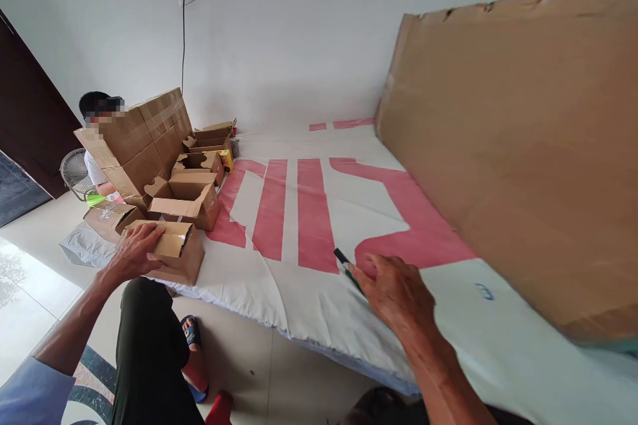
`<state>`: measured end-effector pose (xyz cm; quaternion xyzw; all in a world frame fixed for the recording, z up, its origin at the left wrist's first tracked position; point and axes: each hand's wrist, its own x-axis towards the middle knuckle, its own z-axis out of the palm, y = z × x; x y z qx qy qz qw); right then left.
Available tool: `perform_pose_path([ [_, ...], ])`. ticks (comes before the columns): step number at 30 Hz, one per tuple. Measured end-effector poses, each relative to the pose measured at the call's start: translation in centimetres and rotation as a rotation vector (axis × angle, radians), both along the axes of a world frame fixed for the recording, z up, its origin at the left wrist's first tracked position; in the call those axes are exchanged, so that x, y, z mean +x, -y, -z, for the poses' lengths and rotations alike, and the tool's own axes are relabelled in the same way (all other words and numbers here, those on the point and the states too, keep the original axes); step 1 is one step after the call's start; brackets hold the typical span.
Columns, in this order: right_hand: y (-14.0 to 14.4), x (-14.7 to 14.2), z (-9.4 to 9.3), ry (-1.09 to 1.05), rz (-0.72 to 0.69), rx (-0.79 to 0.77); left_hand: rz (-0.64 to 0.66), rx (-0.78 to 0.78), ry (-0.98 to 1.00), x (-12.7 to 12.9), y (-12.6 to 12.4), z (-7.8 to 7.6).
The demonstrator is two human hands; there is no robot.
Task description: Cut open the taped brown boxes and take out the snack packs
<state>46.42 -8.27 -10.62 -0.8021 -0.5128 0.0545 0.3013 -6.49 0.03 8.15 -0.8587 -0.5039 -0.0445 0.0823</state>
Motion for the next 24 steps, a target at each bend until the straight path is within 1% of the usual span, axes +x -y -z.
perform_pose_path([
  [3,-0.1,0.0,0.3,-0.012,-0.011,-0.071,0.084,0.013,0.043,3.9,2.1,1.0],
  [6,0.0,-0.4,0.1,-0.028,-0.047,-0.141,0.125,0.014,0.107,9.3,4.3,2.4],
  [8,0.1,-0.6,-0.2,-0.039,-0.059,-0.191,0.161,-0.016,0.166,12.8,5.6,3.1],
  [10,0.4,-0.8,-0.4,-0.045,-0.072,-0.229,0.213,-0.064,0.259,15.4,6.5,3.4],
  [11,0.5,-0.8,-0.5,-0.046,-0.080,-0.244,0.251,-0.094,0.325,16.1,6.7,3.2],
  [12,0.7,-0.8,-0.6,-0.047,-0.086,-0.256,0.284,-0.118,0.405,16.4,6.8,2.9],
  [14,1.0,-0.7,-0.7,-0.049,-0.087,-0.273,0.312,-0.120,0.588,15.8,6.5,2.0],
  [16,1.0,-0.5,-0.7,-0.048,-0.073,-0.284,0.252,-0.061,0.748,13.9,5.4,1.3],
  [18,0.9,-0.3,-0.6,-0.042,-0.045,-0.309,0.137,-0.046,0.846,11.7,4.0,1.2],
  [19,0.8,-0.2,-0.5,-0.036,-0.030,-0.321,0.083,-0.092,0.890,10.7,3.3,1.5],
  [21,0.6,0.0,-0.4,-0.015,-0.007,-0.321,0.022,-0.261,1.011,9.1,2.0,2.5],
  [23,0.4,0.0,-0.4,0.002,0.006,-0.296,0.012,-0.427,1.137,8.3,1.1,3.7],
  [24,0.4,0.0,-0.4,0.003,0.008,-0.282,0.011,-0.482,1.194,8.1,0.8,4.3],
])
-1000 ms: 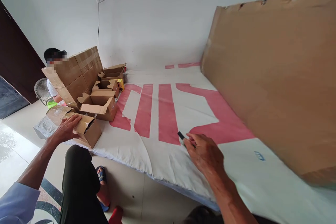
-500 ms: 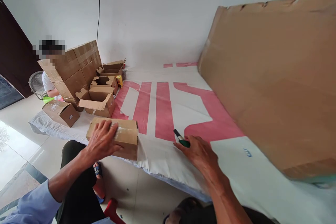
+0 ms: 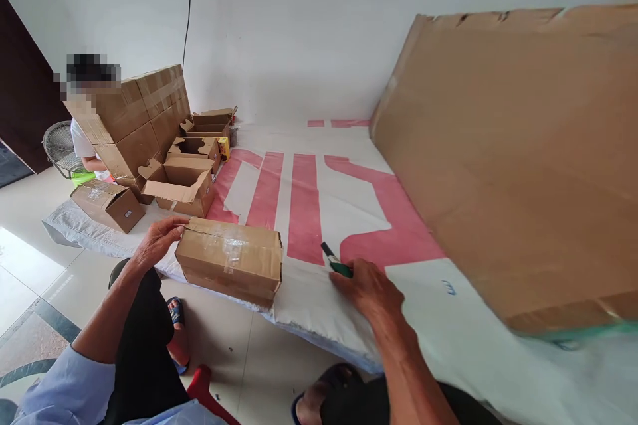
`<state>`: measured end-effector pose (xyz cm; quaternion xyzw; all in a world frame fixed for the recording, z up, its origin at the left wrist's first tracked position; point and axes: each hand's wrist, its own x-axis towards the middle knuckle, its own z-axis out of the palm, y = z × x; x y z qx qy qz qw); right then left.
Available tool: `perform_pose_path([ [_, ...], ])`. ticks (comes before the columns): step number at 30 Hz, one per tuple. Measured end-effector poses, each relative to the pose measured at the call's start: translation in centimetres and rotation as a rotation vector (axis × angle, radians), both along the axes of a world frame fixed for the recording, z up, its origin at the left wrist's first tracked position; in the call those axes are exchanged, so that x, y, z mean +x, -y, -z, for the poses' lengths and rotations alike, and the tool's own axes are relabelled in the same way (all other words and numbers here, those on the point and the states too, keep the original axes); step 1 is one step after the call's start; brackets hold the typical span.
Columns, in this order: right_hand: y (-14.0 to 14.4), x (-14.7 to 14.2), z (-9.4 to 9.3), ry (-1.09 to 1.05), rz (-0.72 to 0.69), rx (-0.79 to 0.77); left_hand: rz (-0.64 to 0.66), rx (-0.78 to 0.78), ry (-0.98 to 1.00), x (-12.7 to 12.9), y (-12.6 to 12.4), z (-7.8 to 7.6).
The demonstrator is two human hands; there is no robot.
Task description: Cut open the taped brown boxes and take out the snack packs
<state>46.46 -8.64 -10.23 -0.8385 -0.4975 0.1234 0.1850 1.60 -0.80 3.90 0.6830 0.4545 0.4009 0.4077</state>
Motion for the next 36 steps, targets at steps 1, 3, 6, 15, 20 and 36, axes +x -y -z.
perform_pose_path([
  [1,0.0,0.0,-0.1,-0.004,0.002,0.003,0.003,-0.035,0.051,-0.1,-0.2,0.4],
  [3,0.2,0.1,-0.2,-0.017,0.010,-0.022,-0.011,-0.088,0.135,0.0,-0.4,1.0],
  [6,0.7,0.4,-0.1,-0.027,0.018,-0.067,-0.012,-0.153,0.239,0.2,-0.5,1.2],
  [15,2.0,0.6,0.9,-0.056,0.074,0.015,0.034,-0.236,0.334,0.9,-0.5,1.2],
  [20,2.5,-0.8,-0.3,-0.443,0.190,0.290,0.131,-0.212,0.294,0.9,-0.9,0.8],
  [36,3.9,-3.0,-2.8,-0.914,0.144,0.482,0.260,-0.211,0.270,0.3,-1.8,1.9],
])
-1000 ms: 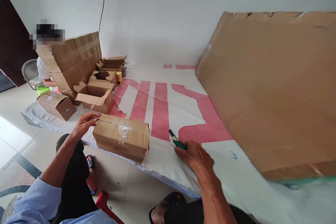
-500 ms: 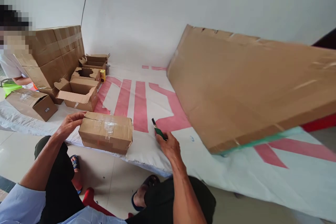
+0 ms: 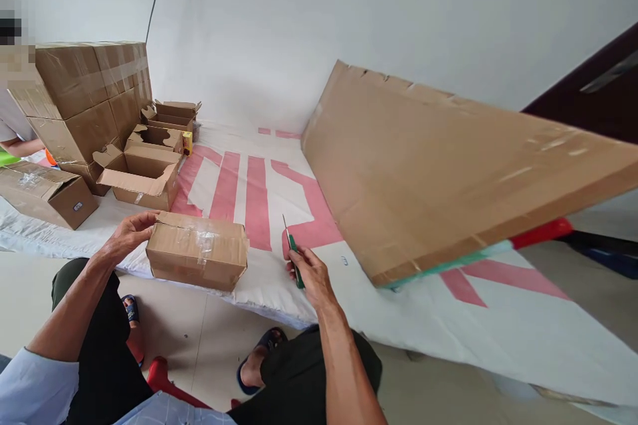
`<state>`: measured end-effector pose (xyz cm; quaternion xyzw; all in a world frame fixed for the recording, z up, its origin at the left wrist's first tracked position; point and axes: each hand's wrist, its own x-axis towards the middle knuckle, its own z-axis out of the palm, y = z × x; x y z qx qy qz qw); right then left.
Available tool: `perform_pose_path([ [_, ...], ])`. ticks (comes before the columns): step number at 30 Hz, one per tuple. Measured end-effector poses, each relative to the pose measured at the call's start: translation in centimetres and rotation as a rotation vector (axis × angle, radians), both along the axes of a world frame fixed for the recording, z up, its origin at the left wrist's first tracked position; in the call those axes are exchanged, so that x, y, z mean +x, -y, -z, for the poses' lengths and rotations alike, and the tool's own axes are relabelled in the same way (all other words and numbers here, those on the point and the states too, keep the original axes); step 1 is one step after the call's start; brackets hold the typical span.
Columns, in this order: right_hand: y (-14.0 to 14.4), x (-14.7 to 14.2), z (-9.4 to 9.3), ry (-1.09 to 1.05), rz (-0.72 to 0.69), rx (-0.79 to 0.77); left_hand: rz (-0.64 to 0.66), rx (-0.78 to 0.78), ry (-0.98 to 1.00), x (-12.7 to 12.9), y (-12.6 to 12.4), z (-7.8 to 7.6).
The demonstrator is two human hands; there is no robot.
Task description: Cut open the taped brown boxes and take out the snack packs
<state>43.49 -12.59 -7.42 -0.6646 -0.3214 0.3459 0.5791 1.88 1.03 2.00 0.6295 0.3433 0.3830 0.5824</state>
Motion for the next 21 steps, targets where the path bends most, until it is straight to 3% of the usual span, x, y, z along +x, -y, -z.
perform_pose_path([
  [5,0.2,-1.1,-4.2,0.012,-0.247,0.004,0.028,0.038,-0.022,-0.2,0.2,0.5],
  [14,-2.8,-8.0,-14.4,0.471,-0.686,-0.037,0.048,0.060,-0.061,-0.5,0.4,1.3],
  [17,-3.8,-10.4,-16.2,0.555,-0.752,-0.023,0.063,0.050,-0.045,-0.5,0.7,1.1],
  [21,-4.9,-12.0,-17.3,0.608,-0.804,-0.038,0.077,0.062,-0.015,-0.5,0.9,0.8],
])
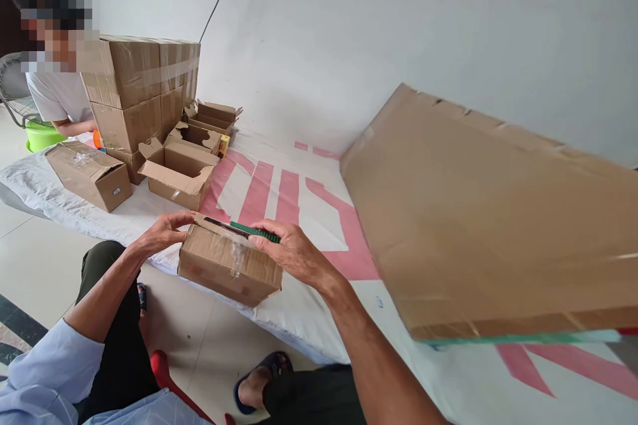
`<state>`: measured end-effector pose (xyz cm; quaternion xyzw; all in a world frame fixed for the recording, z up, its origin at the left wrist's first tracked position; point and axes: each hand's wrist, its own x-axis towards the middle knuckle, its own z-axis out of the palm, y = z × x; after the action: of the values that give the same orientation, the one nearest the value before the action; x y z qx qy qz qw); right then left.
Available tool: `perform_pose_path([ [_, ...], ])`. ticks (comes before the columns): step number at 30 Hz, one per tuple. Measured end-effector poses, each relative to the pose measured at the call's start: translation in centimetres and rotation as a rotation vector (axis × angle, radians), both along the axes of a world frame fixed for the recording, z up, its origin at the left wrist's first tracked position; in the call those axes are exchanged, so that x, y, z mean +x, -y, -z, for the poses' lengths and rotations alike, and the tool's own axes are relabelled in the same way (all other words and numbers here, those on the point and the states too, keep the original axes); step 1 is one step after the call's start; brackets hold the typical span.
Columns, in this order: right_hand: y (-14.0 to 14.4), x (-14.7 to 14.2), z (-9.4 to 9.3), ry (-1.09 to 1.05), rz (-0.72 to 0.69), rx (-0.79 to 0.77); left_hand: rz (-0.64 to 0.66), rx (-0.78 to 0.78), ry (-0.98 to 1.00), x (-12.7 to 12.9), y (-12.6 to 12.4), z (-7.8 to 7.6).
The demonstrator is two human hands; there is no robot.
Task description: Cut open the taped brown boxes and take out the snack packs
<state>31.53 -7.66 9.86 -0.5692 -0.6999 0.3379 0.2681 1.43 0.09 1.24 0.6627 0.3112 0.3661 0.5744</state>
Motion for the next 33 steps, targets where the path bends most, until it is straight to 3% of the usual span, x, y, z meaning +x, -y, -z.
perform_pose_path([
  [9,-1.2,-0.3,-0.3,0.071,-0.039,-0.014,-0.005,0.063,-0.016,-0.1,-0.3,0.3],
  [21,-1.3,0.2,-1.4,0.130,-0.076,-0.005,0.004,0.096,-0.061,-0.2,0.1,-0.5],
  [33,-2.9,-1.9,-4.5,0.373,-0.152,-0.050,0.030,0.077,-0.023,-0.1,-0.4,-0.1],
])
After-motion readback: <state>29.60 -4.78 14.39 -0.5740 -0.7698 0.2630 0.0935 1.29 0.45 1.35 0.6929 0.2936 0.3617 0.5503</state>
